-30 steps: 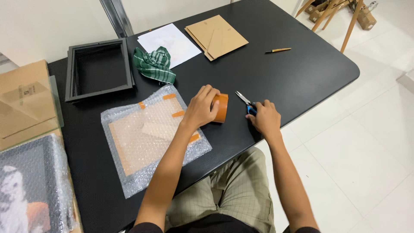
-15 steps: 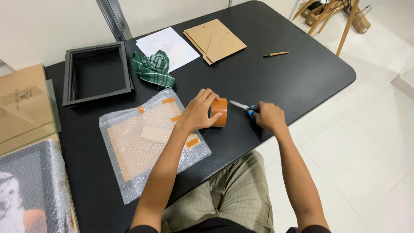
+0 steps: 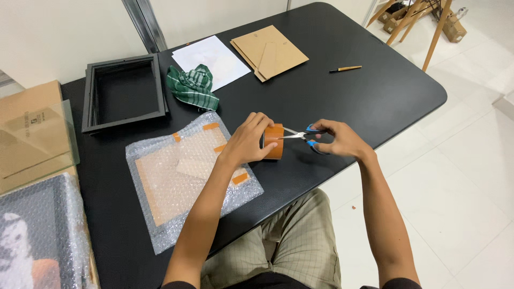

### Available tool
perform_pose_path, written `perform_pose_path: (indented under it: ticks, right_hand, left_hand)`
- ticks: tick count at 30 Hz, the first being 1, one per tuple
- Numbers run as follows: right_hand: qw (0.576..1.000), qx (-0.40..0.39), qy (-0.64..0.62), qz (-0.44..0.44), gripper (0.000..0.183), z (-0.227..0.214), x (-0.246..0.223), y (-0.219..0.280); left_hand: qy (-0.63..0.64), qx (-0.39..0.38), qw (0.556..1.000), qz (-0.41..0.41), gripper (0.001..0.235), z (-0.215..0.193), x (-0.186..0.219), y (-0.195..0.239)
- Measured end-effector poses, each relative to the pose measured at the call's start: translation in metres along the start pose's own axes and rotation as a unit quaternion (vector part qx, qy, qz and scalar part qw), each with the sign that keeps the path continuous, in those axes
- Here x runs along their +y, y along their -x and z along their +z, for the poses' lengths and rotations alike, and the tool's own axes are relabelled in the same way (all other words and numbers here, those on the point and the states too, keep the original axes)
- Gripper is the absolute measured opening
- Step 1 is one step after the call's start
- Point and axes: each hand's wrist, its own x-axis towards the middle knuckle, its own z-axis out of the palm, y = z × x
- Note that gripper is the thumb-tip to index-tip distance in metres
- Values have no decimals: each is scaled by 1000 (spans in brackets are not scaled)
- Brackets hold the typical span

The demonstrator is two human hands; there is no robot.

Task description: The person wraps an artwork component in bubble wrap, securing the edges with pieces of tape that they cut using scissors.

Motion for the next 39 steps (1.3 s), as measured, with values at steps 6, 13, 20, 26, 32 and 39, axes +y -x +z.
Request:
perform_pose_path:
  ticks: [6,13,20,26,32,39]
  right_hand:
    - [999,-26,23,-18,40,-2,-4,-20]
    - [999,-38,18,-10,39,-2,-8,-33]
    - [999,-47,10,-16,39,-1,-18,-35]
    - [998,-61,-10,-26,37,1,-5,-43]
    - [997,-65,-22,-33,36,0,-2,-42]
    - [996,-84,-20,-38,33,2,11,-53]
  left_hand:
    - [-1,16,1000,10,46,5,-5,0]
    - [5,16,1000,18,46,1,-2,0]
    - [-2,31,999,25,47,3,-4,1]
    - [15,32,999,23,47,4,-6,-1]
    - [14,32,999,21,47,5,-7,-1]
    - [10,27,999,18,50,4,-7,-3]
